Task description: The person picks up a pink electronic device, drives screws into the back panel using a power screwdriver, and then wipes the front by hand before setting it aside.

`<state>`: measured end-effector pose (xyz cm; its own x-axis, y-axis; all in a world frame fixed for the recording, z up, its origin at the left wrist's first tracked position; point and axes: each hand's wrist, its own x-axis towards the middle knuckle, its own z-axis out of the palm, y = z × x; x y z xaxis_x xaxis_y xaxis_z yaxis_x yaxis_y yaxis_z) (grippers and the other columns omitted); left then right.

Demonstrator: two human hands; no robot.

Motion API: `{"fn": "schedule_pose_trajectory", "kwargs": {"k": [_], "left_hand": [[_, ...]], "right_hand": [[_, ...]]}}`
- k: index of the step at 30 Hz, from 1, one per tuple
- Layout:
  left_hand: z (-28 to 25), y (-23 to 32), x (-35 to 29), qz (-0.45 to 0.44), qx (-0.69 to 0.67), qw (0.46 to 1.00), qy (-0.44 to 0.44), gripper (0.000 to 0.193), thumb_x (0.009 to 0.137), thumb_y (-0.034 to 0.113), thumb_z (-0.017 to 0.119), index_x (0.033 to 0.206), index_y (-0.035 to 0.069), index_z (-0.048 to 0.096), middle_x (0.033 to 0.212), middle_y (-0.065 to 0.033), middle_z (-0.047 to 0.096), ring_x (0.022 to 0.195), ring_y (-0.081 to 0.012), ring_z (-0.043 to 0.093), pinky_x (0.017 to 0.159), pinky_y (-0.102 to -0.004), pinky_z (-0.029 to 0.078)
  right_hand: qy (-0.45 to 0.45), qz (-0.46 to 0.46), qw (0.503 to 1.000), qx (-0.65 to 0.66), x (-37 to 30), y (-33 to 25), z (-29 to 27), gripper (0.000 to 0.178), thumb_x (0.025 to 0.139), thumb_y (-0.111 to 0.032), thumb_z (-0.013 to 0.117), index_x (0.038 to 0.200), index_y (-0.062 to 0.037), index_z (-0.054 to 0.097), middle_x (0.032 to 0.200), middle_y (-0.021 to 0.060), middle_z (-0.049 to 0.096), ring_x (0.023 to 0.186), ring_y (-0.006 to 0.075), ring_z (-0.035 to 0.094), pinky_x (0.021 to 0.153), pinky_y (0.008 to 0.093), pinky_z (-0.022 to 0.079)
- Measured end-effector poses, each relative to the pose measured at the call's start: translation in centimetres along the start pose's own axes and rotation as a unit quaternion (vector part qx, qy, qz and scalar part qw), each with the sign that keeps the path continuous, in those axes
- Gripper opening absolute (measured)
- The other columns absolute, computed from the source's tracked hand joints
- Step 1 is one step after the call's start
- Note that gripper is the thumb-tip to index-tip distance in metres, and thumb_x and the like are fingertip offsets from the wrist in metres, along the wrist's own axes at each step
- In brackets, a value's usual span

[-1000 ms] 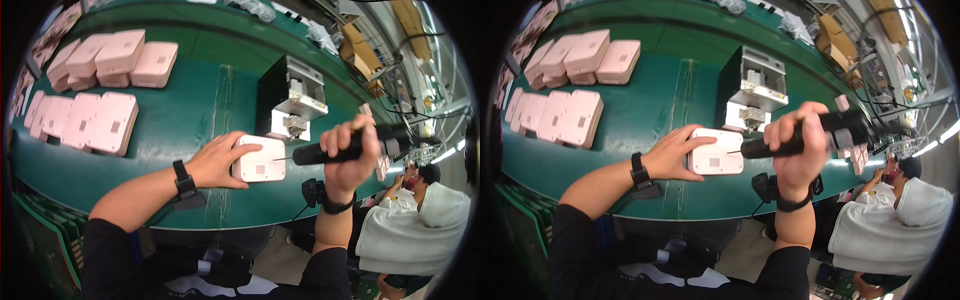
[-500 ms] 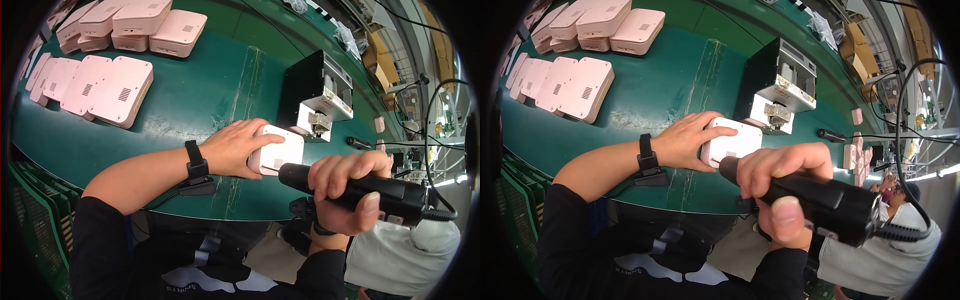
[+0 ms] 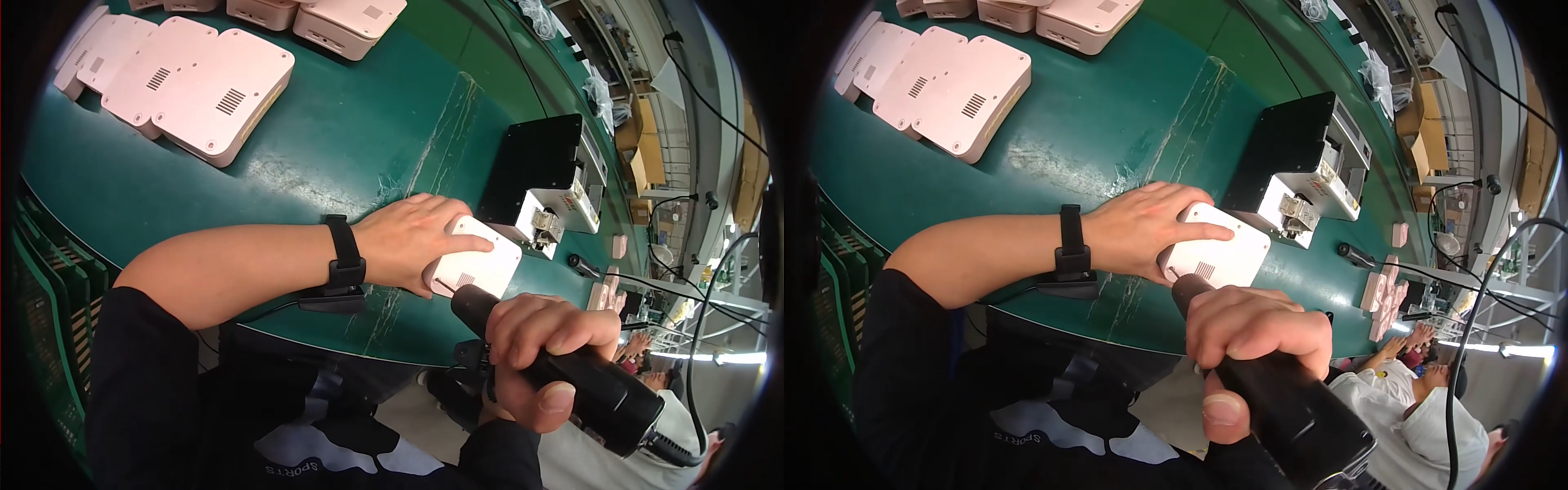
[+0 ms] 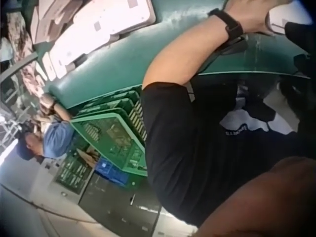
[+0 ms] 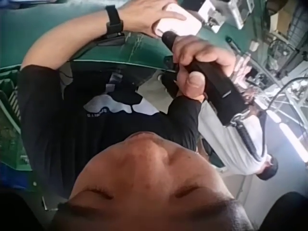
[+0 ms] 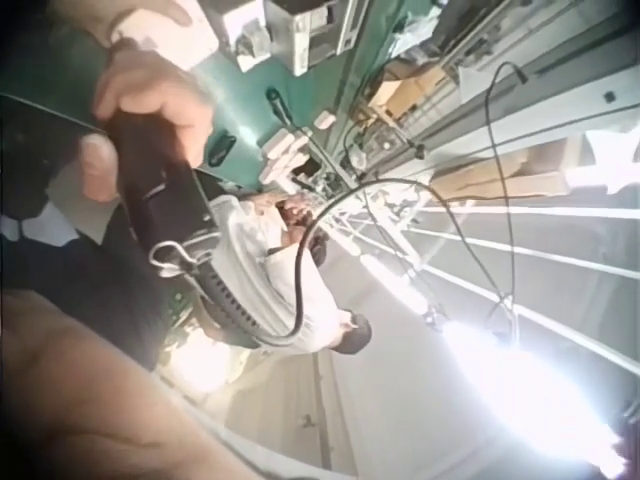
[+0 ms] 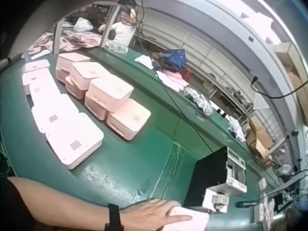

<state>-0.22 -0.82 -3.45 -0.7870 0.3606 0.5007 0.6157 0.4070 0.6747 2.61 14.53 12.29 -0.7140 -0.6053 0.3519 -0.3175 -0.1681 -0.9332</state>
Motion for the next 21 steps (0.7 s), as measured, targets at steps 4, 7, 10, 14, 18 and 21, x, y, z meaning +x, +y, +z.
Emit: {"fn": "schedule_pose_trajectory", "kwargs": {"k": [4,7,10,14,18,21], "left_hand": [[0.1,-0.1,-0.3,-0.003,0.002,1.0,-0.009,0.086,0.06,0.031,0.091,0.138,0.027,0.054,0.126,-0.0131,0.051,0.118,-0.0329,0.053,0.099,-0.0459,0.045],[0.2,-0.2,-0.3,-0.003,0.009,1.0,-0.011,0.087,0.06,0.03,0.091,0.138,0.027,0.054,0.126,-0.0131,0.051,0.118,-0.0326,0.053,0.1,-0.0458,0.045],[0.1,-0.3,-0.5,0.0,0.012,1.0,-0.014,0.087,0.06,0.03,0.091,0.139,0.026,0.053,0.126,-0.013,0.051,0.119,-0.0324,0.053,0.1,-0.0456,0.044],[-0.5,-0.3,-0.2,0.004,0.019,1.0,-0.016,0.087,0.06,0.03,0.091,0.139,0.025,0.053,0.126,-0.0129,0.05,0.119,-0.0323,0.053,0.101,-0.0451,0.044],[-0.2,1.1,0.7,0.002,0.029,0.999,-0.027,0.087,0.06,0.03,0.091,0.139,0.024,0.053,0.126,-0.013,0.05,0.119,-0.0329,0.053,0.1,-0.0446,0.044],[-1.0,0.8,0.8,0.003,0.052,0.998,-0.04,0.086,0.062,0.029,0.09,0.139,0.024,0.053,0.125,-0.0133,0.05,0.118,-0.0337,0.053,0.099,-0.0444,0.045]], "right_hand": [[0.076,-0.046,0.995,-0.044,0.2,1.0,1.1,0.045,0.086,-0.04,0.069,0.096,-0.0073,0.04,0.062,0.0055,0.051,0.045,0.0166,0.048,0.046,0.0325,0.044],[0.091,-0.052,0.993,-0.047,0.0,1.3,1.2,0.044,0.086,-0.04,0.068,0.097,-0.0074,0.041,0.062,0.0055,0.05,0.045,0.0166,0.047,0.047,0.0319,0.044],[0.104,-0.047,0.992,-0.047,0.4,1.3,1.4,0.042,0.088,-0.04,0.066,0.098,-0.0073,0.041,0.062,0.0053,0.049,0.044,0.0164,0.046,0.047,0.0316,0.043],[0.135,-0.081,0.988,0.003,1.1,-0.4,-0.5,0.037,0.092,-0.041,0.06,0.098,-0.0069,0.044,0.064,0.005,0.049,0.046,0.0152,0.046,0.049,0.0317,0.042],[0.229,-0.202,0.952,-0.005,-0.1,-4.0,-5.3,0.03,0.099,-0.036,0.051,0.101,-0.0062,0.049,0.069,0.0044,0.049,0.054,0.0125,0.047,0.053,0.0305,0.041],[0.334,-0.159,0.922,-0.119,-2.1,-2.2,-8.0,0.021,0.101,-0.027,0.052,0.103,-0.0063,0.05,0.071,0.0035,0.049,0.057,0.0123,0.047,0.056,0.0291,0.042]]}}
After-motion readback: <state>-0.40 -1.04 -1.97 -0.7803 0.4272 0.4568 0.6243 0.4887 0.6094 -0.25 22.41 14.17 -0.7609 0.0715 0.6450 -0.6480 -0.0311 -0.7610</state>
